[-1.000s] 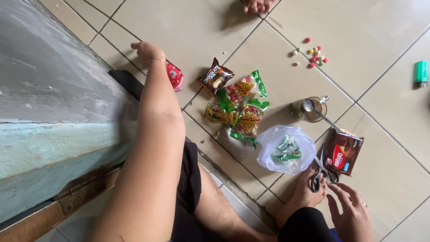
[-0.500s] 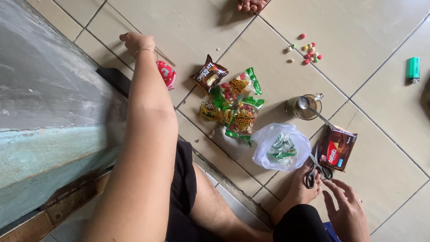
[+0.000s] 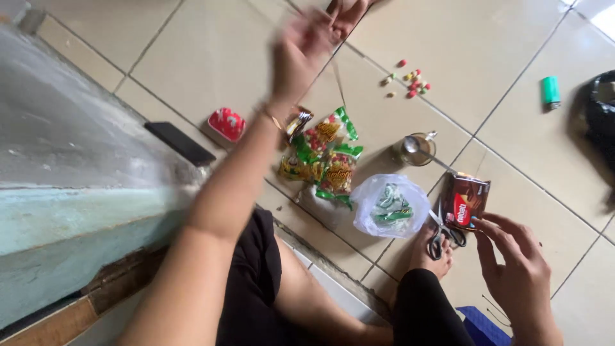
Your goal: Sealing individual snack portions into small plastic bags using scissors and a lighter.
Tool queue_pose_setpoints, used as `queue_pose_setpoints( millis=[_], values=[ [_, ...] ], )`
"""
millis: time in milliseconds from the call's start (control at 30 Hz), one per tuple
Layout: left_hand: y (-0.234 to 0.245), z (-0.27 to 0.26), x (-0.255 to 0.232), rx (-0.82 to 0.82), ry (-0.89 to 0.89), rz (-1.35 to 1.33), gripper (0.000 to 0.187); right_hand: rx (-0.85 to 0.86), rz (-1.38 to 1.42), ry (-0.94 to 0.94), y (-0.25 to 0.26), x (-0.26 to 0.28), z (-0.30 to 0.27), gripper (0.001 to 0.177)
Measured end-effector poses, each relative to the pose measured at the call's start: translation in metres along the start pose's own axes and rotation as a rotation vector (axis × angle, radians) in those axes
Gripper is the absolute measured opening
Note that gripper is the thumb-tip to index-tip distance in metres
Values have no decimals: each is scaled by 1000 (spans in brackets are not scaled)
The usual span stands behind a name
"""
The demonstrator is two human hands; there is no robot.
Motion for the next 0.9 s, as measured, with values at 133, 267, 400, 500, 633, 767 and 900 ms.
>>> queue_pose_setpoints(
  millis=[133, 267, 400, 500, 633, 767, 900],
  values=[
    [-101, -103, -103, 365, -26, 166, 24, -102, -10, 44, 37, 37, 26, 17],
    [-153, -189, -149, 586, -205, 345, 15, -190, -395, 266, 79, 102, 60, 27],
    [-162, -220, -160, 660, -306, 484, 8, 224, -34, 121, 27, 50, 31, 44],
    [-159, -226, -150, 647, -351, 543, 8, 353, 63, 5, -8, 17, -1, 32],
    [-148, -235, -133, 687, -341, 578, 7, 321, -82, -50, -5, 3, -20, 31],
    [-149, -263, -111, 739, -88, 470, 12, 56, -321, 76, 24, 16, -19, 41],
    [-161, -288, -114, 762, 231, 277, 16, -566, -143, -23, 34, -86, -130, 69]
  ],
)
Point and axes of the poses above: each hand's wrist, its own z-axis towards the middle knuckle, its own y-axis out of the back of the hand, x = y × z, the point moved 7 cm from there along z, towards the middle knuckle, and after that the axes turned 10 degrees about y, right-handed, at the moved point
